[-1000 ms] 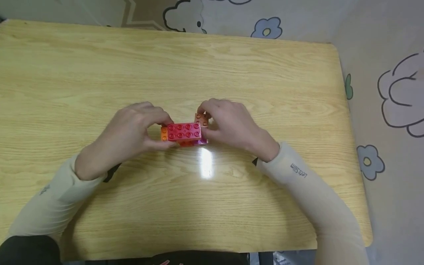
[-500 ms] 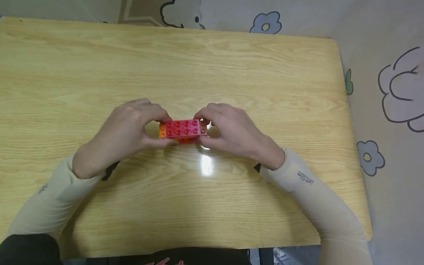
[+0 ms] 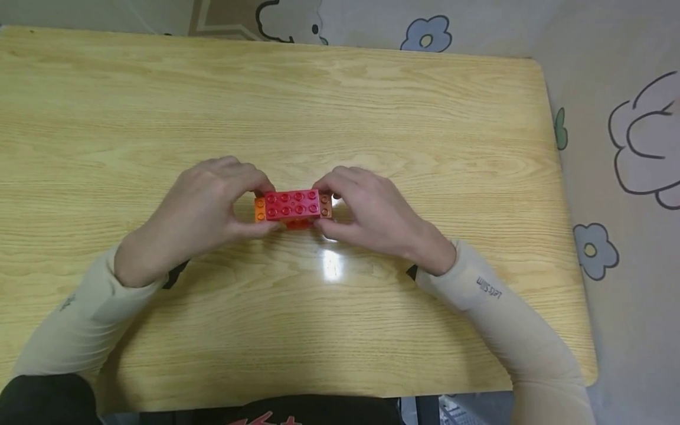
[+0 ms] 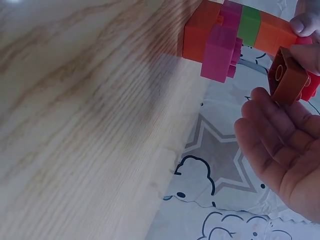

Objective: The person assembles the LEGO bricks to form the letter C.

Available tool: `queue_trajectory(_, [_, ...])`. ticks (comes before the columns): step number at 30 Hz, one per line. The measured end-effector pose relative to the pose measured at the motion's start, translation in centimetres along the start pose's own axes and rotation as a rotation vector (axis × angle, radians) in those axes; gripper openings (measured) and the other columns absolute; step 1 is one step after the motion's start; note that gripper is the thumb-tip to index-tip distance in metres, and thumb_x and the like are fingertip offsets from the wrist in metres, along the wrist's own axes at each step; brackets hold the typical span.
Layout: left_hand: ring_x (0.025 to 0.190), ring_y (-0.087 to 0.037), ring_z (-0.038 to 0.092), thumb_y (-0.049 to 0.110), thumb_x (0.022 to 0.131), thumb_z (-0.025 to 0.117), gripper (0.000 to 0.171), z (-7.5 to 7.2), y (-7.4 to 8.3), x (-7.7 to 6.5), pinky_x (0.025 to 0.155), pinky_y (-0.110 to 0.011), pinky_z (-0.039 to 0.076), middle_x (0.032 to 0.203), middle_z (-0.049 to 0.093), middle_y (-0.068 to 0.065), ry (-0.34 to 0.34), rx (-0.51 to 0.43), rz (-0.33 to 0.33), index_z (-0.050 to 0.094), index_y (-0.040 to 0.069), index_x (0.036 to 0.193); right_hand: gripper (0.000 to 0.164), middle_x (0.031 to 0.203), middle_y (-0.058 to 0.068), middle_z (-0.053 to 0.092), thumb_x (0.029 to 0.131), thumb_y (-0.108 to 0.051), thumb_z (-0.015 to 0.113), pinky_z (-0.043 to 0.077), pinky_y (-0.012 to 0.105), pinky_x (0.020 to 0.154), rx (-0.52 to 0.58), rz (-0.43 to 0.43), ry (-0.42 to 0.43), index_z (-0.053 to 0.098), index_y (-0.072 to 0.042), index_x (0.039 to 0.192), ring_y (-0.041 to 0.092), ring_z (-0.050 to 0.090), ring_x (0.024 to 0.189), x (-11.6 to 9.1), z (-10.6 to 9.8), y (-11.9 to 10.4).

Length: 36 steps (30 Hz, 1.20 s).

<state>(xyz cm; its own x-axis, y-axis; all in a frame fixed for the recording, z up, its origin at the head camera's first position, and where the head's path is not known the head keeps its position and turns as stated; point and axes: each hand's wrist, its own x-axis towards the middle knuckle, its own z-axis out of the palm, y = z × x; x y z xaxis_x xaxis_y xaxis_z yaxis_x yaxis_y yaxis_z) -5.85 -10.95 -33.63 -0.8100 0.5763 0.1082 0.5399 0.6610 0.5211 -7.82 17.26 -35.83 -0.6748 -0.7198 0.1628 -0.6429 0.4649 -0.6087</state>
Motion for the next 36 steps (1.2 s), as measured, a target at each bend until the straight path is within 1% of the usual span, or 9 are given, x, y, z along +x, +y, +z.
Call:
queue_trajectory(4, [0.093, -0.03, 0.066, 0.033, 0.083, 0.097, 0.04, -0.1, 0.1, -0.2, 0.089, -0.051, 0.054, 0.104, 0.078, -0.009, 0.0, 0.017, -0.003, 0.077, 0.005, 0.105, 0.038, 0.111, 0.007, 0.077, 0.092, -0.019, 0.086, 0.059, 0.045, 0.086, 0.004, 0.011, -0.006, 0.072, -0.002, 0.123, 0.023, 0.072, 0.099, -0.1, 0.1, 0.0])
queue_trajectory(9, [0.101, -0.032, 0.067, 0.042, 0.082, 0.098, 0.054, -0.2, 0.4, -0.4, 0.092, -0.05, 0.055, 0.111, 0.078, -0.011, 0.039, 0.013, 0.02, 0.078, 0.003, 0.115, 0.04, 0.114, 0.009, 0.077, 0.092, -0.019, 0.086, 0.059, 0.046, 0.086, 0.017, 0.029, -0.016, 0.071, -0.002, 0.125, 0.024, 0.072, 0.099, -0.3, 0.2, 0.0])
queue_trajectory(15, [0.106, -0.032, 0.07, 0.026, 0.087, 0.096, 0.042, 0.0, 0.8, -0.2, 0.099, -0.05, 0.056, 0.11, 0.077, -0.013, 0.049, -0.048, 0.052, 0.077, -0.001, 0.114, 0.039, 0.115, 0.008, 0.076, 0.092, -0.011, 0.086, 0.061, 0.042, 0.082, 0.116, 0.071, -0.019, 0.07, -0.001, 0.127, 0.019, 0.072, 0.095, -0.5, 0.4, 0.0])
queue_trajectory(18, [0.105, -0.032, 0.071, 0.02, 0.087, 0.096, 0.038, 0.1, 0.9, -0.2, 0.099, -0.05, 0.056, 0.107, 0.077, -0.013, 0.046, -0.066, 0.052, 0.077, -0.002, 0.112, 0.039, 0.115, 0.005, 0.075, 0.092, -0.007, 0.086, 0.062, 0.039, 0.081, 0.223, 0.128, -0.016, 0.07, -0.001, 0.127, 0.015, 0.071, 0.093, -0.8, 0.5, -0.1])
queue_trajectory(21, [0.102, -0.032, 0.071, 0.018, 0.086, 0.096, 0.037, 0.1, 0.9, -0.1, 0.097, -0.049, 0.057, 0.106, 0.076, -0.013, 0.053, -0.077, 0.056, 0.077, -0.002, 0.11, 0.041, 0.113, 0.006, 0.073, 0.091, -0.002, 0.087, 0.063, 0.037, 0.082, 0.372, 0.22, -0.008, 0.07, 0.0, 0.128, 0.017, 0.07, 0.092, -1.0, 0.7, -0.3])
queue_trajectory(25, [0.101, -0.031, 0.071, 0.016, 0.086, 0.096, 0.035, 0.1, 0.9, -0.1, 0.095, -0.048, 0.057, 0.105, 0.076, -0.012, 0.049, -0.092, 0.051, 0.077, -0.002, 0.11, 0.046, 0.107, 0.013, 0.07, 0.09, 0.002, 0.086, 0.063, 0.033, 0.079, 0.647, 0.386, 0.009, 0.067, 0.001, 0.132, 0.025, 0.068, 0.091, -1.2, 1.0, -0.4])
queue_trajectory(27, [0.101, -0.031, 0.07, 0.016, 0.086, 0.096, 0.035, 0.1, 0.9, 0.0, 0.096, -0.048, 0.057, 0.105, 0.076, -0.012, 0.039, -0.096, 0.042, 0.077, -0.001, 0.11, 0.047, 0.101, 0.016, 0.069, 0.089, 0.005, 0.084, 0.062, 0.033, 0.076, 0.785, 0.443, 0.025, 0.066, 0.0, 0.133, 0.026, 0.068, 0.088, -1.4, 1.1, -0.5])
queue_trajectory(31, [0.101, -0.03, 0.071, 0.017, 0.086, 0.096, 0.034, 0.1, 1.0, 0.1, 0.096, -0.048, 0.057, 0.105, 0.077, -0.011, 0.027, -0.102, 0.032, 0.078, -0.001, 0.11, 0.046, 0.095, 0.017, 0.069, 0.089, 0.011, 0.079, 0.062, 0.032, 0.077, 0.973, 0.484, 0.054, 0.065, 0.0, 0.132, 0.023, 0.07, 0.084, -1.6, 1.5, -0.5])
queue_trajectory(36, [0.099, -0.029, 0.071, 0.016, 0.086, 0.096, 0.033, 0.0, 1.0, 0.1, 0.094, -0.047, 0.057, 0.104, 0.077, -0.011, 0.031, -0.112, 0.037, 0.079, 0.0, 0.109, 0.047, 0.101, 0.018, 0.072, 0.09, 0.014, 0.074, 0.063, 0.04, 0.087, 1.082, 0.527, 0.059, 0.066, 0.002, 0.136, 0.026, 0.074, 0.088, -1.7, 1.6, -0.4])
